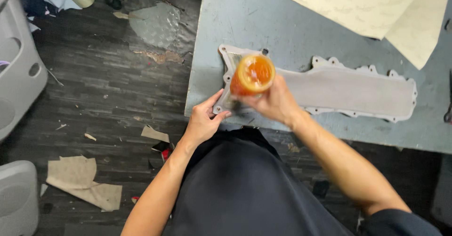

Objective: The person applies a viscous orange liquid from a plastic bottle onto a long gray plastic panel on a workbench. The person rolls the bottle along the surface to spread the liquid evenly across the panel.

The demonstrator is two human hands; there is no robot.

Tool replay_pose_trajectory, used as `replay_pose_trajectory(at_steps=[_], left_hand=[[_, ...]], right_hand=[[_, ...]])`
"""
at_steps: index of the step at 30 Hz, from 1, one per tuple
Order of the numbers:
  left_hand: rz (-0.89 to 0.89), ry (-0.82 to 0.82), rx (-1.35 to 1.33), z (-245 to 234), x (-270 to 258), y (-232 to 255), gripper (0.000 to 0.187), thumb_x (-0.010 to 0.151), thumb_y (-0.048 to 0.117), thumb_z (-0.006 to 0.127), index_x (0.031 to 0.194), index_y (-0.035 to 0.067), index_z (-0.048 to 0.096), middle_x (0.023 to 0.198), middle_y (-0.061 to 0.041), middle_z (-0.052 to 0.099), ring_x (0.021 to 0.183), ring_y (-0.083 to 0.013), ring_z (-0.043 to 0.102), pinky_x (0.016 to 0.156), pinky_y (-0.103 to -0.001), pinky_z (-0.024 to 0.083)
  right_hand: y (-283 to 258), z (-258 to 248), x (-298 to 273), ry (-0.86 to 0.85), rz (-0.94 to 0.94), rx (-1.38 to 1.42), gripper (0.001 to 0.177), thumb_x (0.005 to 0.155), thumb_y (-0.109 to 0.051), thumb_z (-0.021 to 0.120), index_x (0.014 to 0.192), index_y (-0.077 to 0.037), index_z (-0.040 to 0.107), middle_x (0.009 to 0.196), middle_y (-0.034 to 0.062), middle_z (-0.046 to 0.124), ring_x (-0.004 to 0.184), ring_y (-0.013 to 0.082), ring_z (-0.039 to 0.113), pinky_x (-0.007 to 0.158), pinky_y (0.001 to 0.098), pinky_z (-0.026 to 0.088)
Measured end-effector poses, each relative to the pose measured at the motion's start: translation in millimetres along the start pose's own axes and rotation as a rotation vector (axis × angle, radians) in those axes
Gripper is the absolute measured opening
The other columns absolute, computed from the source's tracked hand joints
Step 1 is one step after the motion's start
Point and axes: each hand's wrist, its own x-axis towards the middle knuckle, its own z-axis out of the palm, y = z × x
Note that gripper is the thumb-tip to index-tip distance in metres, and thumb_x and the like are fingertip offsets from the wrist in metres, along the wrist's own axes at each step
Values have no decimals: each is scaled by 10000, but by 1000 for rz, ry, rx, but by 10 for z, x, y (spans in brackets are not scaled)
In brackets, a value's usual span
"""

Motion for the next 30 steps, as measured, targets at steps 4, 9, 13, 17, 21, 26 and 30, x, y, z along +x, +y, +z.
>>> replay_pose_trajectory(at_steps=[4, 9, 13, 17, 21, 26, 30], left_hand=[[54, -34, -51, -62, 3, -34, 652, 904, -100, 664, 1517, -32, 452, 1325, -140, 670, 1132, -148, 679, 972, -297, 591], [29, -144, -203, -111, 31, -83, 698, 918, -140, 600, 1565, -7, 375, 1342, -133, 650, 1158, -146, 665, 1012, -300, 565], [-45, -127, -73, -162, 72, -99, 694, 931, -149, 589, 1586, -7, 406, 1215, -166, 711, 1044, -163, 704, 938, -301, 577], [-16, -100, -116, -99, -4, -93, 677, 941, -130, 616, 1559, -13, 364, 1270, -148, 700, 1046, -163, 734, 922, -289, 594], [-11, -38, -111, -107, 17, 19, 725, 892, -136, 625, 1550, 3, 352, 1206, -149, 709, 1029, -160, 735, 885, -284, 611], [26, -29, -45, -79, -36, 69, 768, 901, -130, 673, 1566, 1, 311, 1135, -154, 731, 998, -161, 717, 866, -276, 593], [12, -28, -76, -72, -1, 46, 833, 897, -125, 676, 1596, 17, 246, 1128, -146, 731, 981, -149, 729, 869, -268, 589]], right_hand=[[-215, 171, -35, -29, 11, 97, 441, 791, -146, 914, 1135, -31, 665, 1059, 62, 737, 983, 149, 713, 885, 320, 589], [-268, 163, 16, -108, 51, 165, 412, 812, -141, 895, 1140, -30, 671, 1053, 50, 735, 976, 129, 705, 886, 313, 598], [-199, 151, 149, -150, 33, 99, 378, 815, -142, 886, 1126, -34, 702, 1051, 48, 762, 979, 146, 730, 888, 326, 596], [-197, 171, 94, -64, 46, 16, 392, 828, -167, 914, 1108, -16, 685, 1026, 72, 739, 928, 170, 700, 854, 336, 585], [-210, 148, 223, -126, 13, 82, 431, 797, -172, 907, 1137, -21, 690, 1059, 77, 750, 973, 157, 712, 878, 330, 591], [-185, 82, 309, -149, 27, -21, 392, 827, -188, 917, 1114, -18, 711, 1002, 86, 772, 880, 164, 717, 810, 332, 597], [-205, 87, 371, -111, 77, 21, 445, 815, -192, 890, 1178, -24, 695, 1051, 98, 778, 934, 154, 754, 824, 322, 627]])
